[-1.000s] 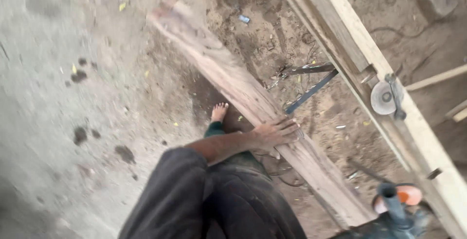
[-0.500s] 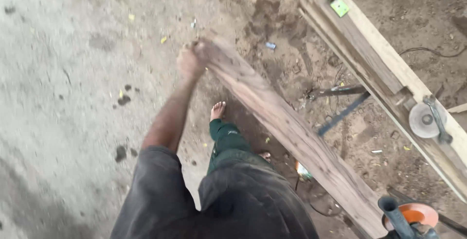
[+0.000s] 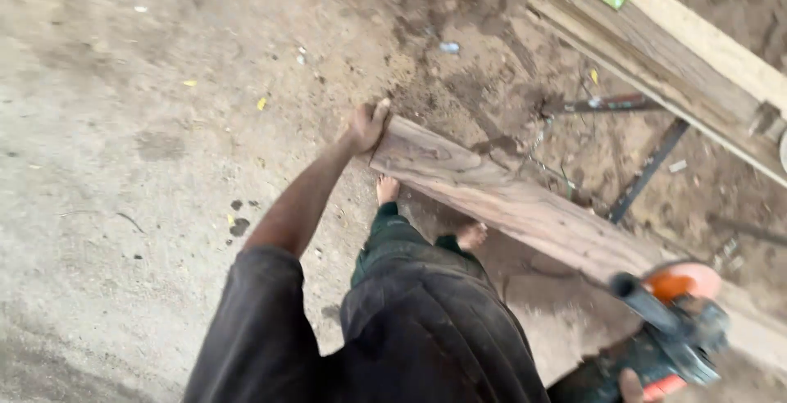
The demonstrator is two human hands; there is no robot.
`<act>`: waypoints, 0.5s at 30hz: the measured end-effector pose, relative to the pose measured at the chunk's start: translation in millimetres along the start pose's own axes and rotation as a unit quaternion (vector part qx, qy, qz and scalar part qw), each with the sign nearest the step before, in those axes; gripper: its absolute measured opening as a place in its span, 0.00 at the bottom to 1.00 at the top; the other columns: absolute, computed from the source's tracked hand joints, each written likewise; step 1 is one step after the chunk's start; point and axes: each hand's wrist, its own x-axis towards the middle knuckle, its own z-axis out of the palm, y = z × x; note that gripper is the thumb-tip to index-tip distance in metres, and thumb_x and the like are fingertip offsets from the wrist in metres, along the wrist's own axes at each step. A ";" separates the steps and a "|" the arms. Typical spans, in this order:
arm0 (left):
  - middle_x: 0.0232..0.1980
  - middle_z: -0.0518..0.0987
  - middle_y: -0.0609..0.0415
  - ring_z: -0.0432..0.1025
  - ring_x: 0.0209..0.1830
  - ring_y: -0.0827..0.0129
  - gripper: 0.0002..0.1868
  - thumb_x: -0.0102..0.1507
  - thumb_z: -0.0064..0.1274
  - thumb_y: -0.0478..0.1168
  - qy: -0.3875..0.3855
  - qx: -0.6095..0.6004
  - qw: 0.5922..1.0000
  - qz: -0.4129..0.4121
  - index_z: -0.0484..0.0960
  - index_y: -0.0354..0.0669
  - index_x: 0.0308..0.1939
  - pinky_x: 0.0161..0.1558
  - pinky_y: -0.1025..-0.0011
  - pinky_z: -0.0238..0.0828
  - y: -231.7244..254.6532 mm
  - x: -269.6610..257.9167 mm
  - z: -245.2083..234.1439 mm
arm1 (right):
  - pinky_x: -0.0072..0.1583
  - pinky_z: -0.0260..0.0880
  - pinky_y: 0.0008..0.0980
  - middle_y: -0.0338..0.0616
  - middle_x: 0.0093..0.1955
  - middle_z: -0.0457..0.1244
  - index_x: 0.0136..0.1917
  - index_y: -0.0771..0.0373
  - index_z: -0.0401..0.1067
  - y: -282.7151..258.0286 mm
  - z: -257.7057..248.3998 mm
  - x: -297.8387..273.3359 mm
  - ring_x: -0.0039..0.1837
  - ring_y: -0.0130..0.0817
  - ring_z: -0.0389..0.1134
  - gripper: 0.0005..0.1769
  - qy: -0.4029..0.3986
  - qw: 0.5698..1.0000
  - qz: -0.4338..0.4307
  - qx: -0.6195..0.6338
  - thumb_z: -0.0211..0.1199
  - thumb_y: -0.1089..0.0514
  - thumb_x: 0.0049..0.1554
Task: Sanding a wooden plank using an angle grinder.
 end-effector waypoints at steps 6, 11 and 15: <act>0.35 0.79 0.41 0.77 0.34 0.56 0.30 0.72 0.24 0.60 -0.098 0.008 0.991 -0.087 0.77 0.42 0.53 0.46 0.57 0.79 35.8 5.3 -17.8 | 0.57 0.75 0.45 0.60 0.48 0.67 0.67 0.77 0.62 -135.1 205.2 -16.6 0.49 0.48 0.71 0.29 0.063 0.997 0.028 -0.043 0.65 0.60 0.57; 0.32 0.79 0.51 0.77 0.30 0.69 0.28 0.73 0.28 0.55 -0.247 0.026 0.944 -0.218 0.82 0.43 0.42 0.38 0.63 0.71 57.6 47.0 -25.9 | 0.58 0.73 0.43 0.53 0.55 0.67 0.72 0.72 0.64 -154.6 235.2 -8.6 0.53 0.43 0.71 0.34 0.055 0.990 0.019 -0.131 0.66 0.65 0.52; 0.30 0.78 0.52 0.73 0.27 0.71 0.26 0.73 0.30 0.53 -0.327 0.030 0.917 -0.227 0.82 0.42 0.43 0.33 0.67 0.68 86.6 43.5 -15.8 | 0.53 0.70 0.39 0.51 0.46 0.64 0.48 0.72 0.65 -115.7 234.4 5.8 0.47 0.35 0.66 0.21 -0.025 0.967 0.001 -0.254 0.77 0.62 0.54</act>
